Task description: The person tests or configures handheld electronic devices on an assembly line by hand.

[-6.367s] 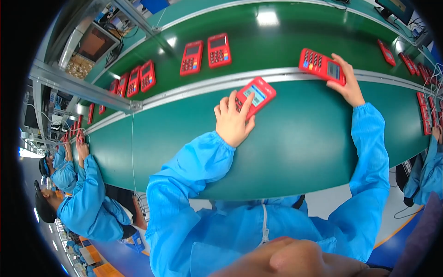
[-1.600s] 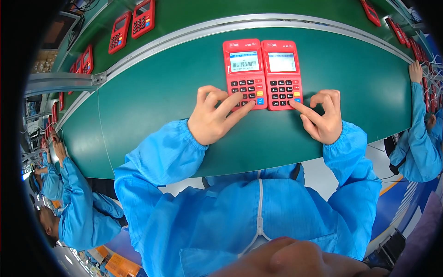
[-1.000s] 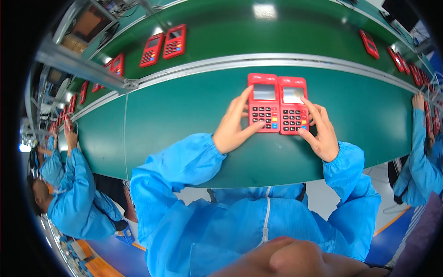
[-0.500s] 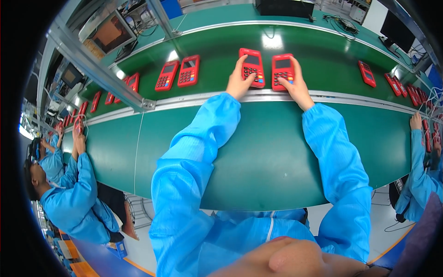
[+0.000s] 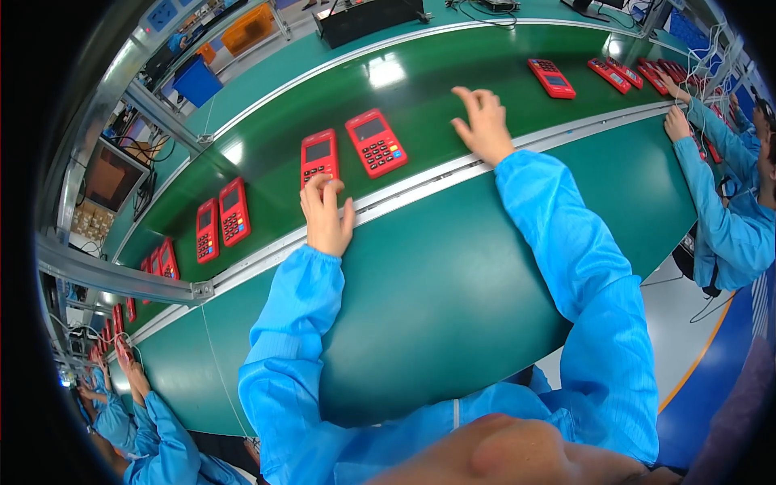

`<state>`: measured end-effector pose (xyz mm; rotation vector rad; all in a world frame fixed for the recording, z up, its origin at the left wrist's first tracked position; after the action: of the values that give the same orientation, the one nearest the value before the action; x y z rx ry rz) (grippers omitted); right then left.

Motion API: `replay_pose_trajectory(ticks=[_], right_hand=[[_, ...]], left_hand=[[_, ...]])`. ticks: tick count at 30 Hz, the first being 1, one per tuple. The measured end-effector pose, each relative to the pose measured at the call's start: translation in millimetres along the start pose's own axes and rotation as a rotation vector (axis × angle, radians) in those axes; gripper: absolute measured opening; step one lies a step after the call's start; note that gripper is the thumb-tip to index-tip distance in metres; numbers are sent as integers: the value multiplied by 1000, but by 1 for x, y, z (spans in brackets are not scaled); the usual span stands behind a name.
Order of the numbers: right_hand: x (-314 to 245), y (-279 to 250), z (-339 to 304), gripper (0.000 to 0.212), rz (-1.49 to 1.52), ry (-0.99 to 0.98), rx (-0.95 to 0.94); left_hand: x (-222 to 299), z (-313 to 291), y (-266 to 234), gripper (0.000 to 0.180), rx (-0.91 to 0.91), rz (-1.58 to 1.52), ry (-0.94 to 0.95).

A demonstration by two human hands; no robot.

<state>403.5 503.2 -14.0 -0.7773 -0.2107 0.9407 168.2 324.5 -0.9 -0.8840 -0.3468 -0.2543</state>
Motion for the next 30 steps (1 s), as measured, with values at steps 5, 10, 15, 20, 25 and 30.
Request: replay_pose_trajectory(ticks=[5, 10, 15, 20, 25, 30], right_hand=[[118, -39, -13, 62, -637, 242, -14], [204, -38, -27, 76, -534, 733, -181], [230, -46, -38, 70, -357, 723, -46], [128, -23, -37, 65, 1021, 654, 139], [-33, -55, -28, 80, 1606, 325, -579], [-80, -77, -40, 87, 1381, -18, -901]], left_hand=[[43, -34, -7, 18, -179, -117, 122], [67, -56, -13, 18, -294, -209, 176], [90, -52, 23, 15, -480, -463, 11], [87, -64, 49, 31, -830, -1211, -556], [76, -69, 44, 64, -1246, -1455, -617], [92, -83, 34, 90, -1565, -1556, -529]])
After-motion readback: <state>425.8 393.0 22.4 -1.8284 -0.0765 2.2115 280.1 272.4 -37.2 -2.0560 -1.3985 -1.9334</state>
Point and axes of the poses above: each hand's wrist, its own z-axis towards the middle knuckle, its own y-axis out of the palm, x = y × z, the point moved 5 cm from there along z, towards the middle knuckle, and after that the axes turned 13 degrees about -y, right-handed, at the moved point
